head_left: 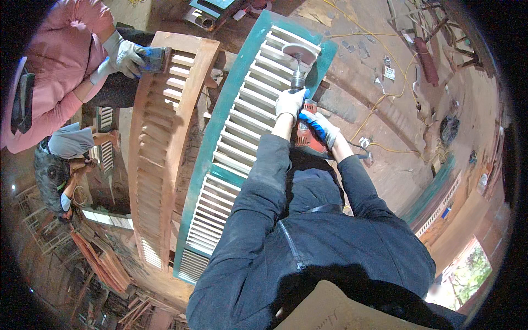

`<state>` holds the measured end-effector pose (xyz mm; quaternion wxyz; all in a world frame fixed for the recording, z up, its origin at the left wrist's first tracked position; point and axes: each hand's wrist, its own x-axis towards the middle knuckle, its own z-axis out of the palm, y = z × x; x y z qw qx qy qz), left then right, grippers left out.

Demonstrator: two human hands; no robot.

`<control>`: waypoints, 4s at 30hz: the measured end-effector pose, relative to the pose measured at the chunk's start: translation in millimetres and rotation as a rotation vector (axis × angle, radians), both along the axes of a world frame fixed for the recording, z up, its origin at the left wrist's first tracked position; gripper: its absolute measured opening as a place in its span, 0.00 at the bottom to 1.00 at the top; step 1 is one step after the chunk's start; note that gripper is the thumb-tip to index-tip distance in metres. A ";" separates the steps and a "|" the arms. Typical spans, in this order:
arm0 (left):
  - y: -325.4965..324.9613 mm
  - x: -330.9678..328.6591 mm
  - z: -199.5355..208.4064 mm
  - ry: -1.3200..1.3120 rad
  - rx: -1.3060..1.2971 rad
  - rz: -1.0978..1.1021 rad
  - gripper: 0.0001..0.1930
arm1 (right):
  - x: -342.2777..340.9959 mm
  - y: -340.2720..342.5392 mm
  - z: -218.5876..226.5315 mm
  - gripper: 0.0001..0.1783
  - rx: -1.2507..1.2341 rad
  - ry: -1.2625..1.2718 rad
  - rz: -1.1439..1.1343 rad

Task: The person uses a handheld electric sander to smooth the surface of a wooden slatted panel. They move the sander along the slats and edges, then reposition the panel to continue sanding different sections.

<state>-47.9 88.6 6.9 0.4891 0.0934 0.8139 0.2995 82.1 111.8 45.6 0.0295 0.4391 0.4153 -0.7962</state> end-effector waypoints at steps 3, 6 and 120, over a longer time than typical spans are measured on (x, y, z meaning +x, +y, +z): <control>3.8 8.8 -3.8 -0.063 0.034 0.020 0.22 | 7.9 2.9 -5.2 0.16 0.067 -0.021 -0.033; 22.4 23.5 17.6 0.012 0.121 -0.210 0.22 | 29.9 -9.4 -6.4 0.16 0.203 -0.164 -0.137; 61.6 -72.1 57.6 0.204 0.006 -0.544 0.29 | -54.3 6.5 -28.0 0.18 0.034 -0.108 -0.325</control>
